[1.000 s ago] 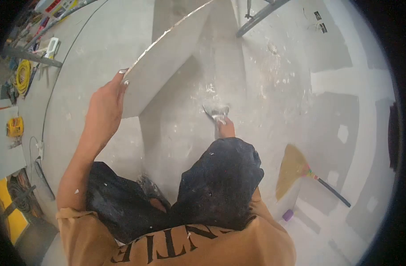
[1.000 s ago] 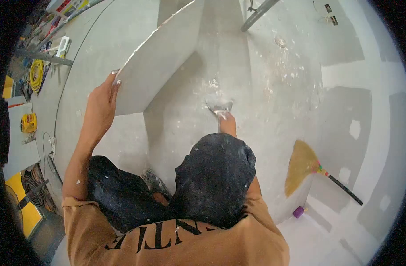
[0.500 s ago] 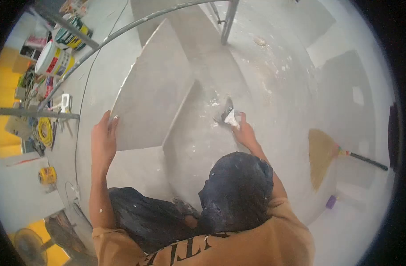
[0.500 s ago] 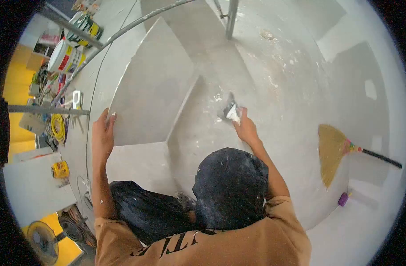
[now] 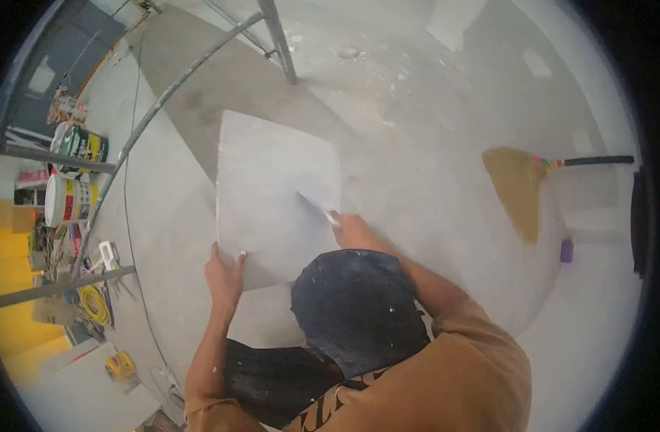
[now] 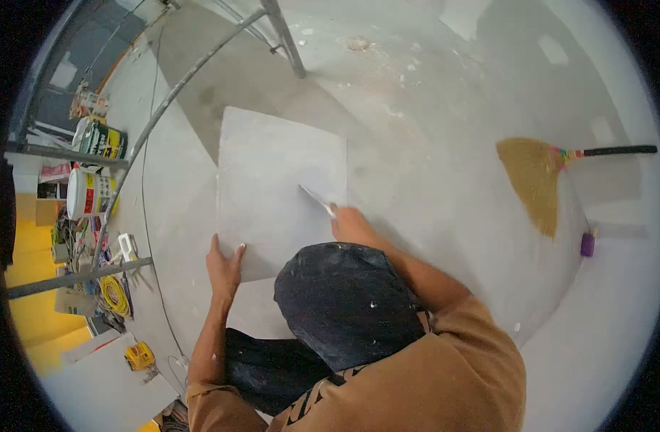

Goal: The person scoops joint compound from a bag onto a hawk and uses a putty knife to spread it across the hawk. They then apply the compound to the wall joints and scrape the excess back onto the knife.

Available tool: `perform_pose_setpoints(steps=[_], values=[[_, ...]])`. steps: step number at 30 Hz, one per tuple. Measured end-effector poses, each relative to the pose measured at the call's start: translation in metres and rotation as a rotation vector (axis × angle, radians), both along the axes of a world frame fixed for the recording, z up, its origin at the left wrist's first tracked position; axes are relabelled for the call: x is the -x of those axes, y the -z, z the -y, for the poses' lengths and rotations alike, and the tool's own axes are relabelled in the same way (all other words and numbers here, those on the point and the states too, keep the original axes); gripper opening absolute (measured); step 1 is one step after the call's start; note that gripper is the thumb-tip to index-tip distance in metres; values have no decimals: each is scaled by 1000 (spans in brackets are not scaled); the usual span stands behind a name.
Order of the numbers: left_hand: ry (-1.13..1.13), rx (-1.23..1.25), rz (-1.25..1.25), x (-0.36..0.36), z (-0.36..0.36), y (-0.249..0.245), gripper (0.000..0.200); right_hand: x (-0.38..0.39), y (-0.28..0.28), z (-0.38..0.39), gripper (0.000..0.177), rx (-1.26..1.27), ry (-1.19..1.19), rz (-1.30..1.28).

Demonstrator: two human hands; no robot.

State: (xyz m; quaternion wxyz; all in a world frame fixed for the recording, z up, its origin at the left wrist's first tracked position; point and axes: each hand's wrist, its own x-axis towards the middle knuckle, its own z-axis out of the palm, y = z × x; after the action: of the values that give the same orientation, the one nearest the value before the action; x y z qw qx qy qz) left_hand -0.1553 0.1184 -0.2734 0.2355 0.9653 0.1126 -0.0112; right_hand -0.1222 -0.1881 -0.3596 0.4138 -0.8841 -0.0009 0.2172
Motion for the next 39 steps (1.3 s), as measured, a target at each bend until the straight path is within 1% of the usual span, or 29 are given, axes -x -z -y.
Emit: perform_pose_setpoints(steps=[2, 4, 5, 6, 7, 8, 10, 11, 13, 14, 15, 16, 17, 19, 21, 22, 23, 25, 27, 28, 29, 30, 31, 33, 35, 37, 38, 39], values=[[8, 33, 9, -4, -12, 7, 63, -50, 41, 11, 30, 92, -182, 85], [-17, 118, -66, -9, -18, 14, 54, -93, 31, 21, 23, 257, -291, 116], [-13, 122, -62, -5, -13, 14, 54, -94, 43, 23, 23, 262, -287, 120], [27, 40, 64, 4, -5, 13, 51, -95, 68, 20, 25, 242, -161, 92], [65, -45, 191, 8, 1, 12, 48, -97, 80, 16, 28, 218, -36, 66], [62, -45, 200, 5, 7, 4, 48, -87, 72, 7, 28, 219, -38, 75], [31, 165, 38, 6, 19, -18, 46, -32, 57, -22, 31, 213, 167, 56], [26, 169, 41, 6, 17, -15, 46, -23, 59, -30, 31, 216, 162, 59], [63, 81, 35, 7, 14, -7, 48, -11, 72, -38, 32, 344, 190, 359], [62, 83, 27, 8, 17, -8, 48, -31, 85, -33, 32, 347, 187, 352], [65, 104, 30, 11, 21, -12, 48, -69, 101, -24, 35, 274, 135, 266], [69, 123, 38, 10, 23, -15, 48, -91, 109, -19, 38, 200, 85, 186], [70, 120, 44, 9, 24, -14, 48, -92, 105, -19, 38, 197, 86, 192], [64, 86, 71, 15, 22, -8, 49, -78, 83, -20, 41, 223, 9, 219], [74, 75, 105, 8, 16, -1, 50, -22, 12, -25, 51, 340, -64, 195], [75, 72, 109, 11, 12, 0, 52, -6, 14, -29, 51, 332, -83, 206], [55, 69, 124, 8, 12, -2, 52, 0, 8, -31, 56, 314, -151, 265], [32, 96, 11, 9, 13, -6, 53, -21, 5, -32, 64, 318, -266, 232], [21, 89, 8, 10, 17, -8, 53, -72, 20, -33, 62, 185, -182, 537], [15, 86, 7, 11, 18, -8, 53, -92, 17, -39, 62, 179, -185, 538], [11, 81, 7, 13, 20, -7, 53, -107, 6, -48, 61, 165, -134, 543], [10, 65, 13, 16, 20, -4, 52, -114, -9, -54, 61, 152, -81, 549], [7, 50, 24, 16, 20, -2, 51, -99, -23, -56, 61, 150, -83, 555], [13, 61, 19, 15, 16, -2, 50, -58, -56, -63, 57, 174, -322, 398], [20, 81, 4, 16, 16, 1, 49, -70, -63, -59, 59, 134, -357, 394], [33, -42, 43, 9, 11, 4, 48, -97, -73, -61, 61, 87, -378, 388], [28, -43, 46, 8, 12, 1, 48, -119, -82, -68, 61, 90, -403, 292], [20, 9, 19, 5, 13, -3, 49, -131, -88, -72, 60, 95, -426, 198]])
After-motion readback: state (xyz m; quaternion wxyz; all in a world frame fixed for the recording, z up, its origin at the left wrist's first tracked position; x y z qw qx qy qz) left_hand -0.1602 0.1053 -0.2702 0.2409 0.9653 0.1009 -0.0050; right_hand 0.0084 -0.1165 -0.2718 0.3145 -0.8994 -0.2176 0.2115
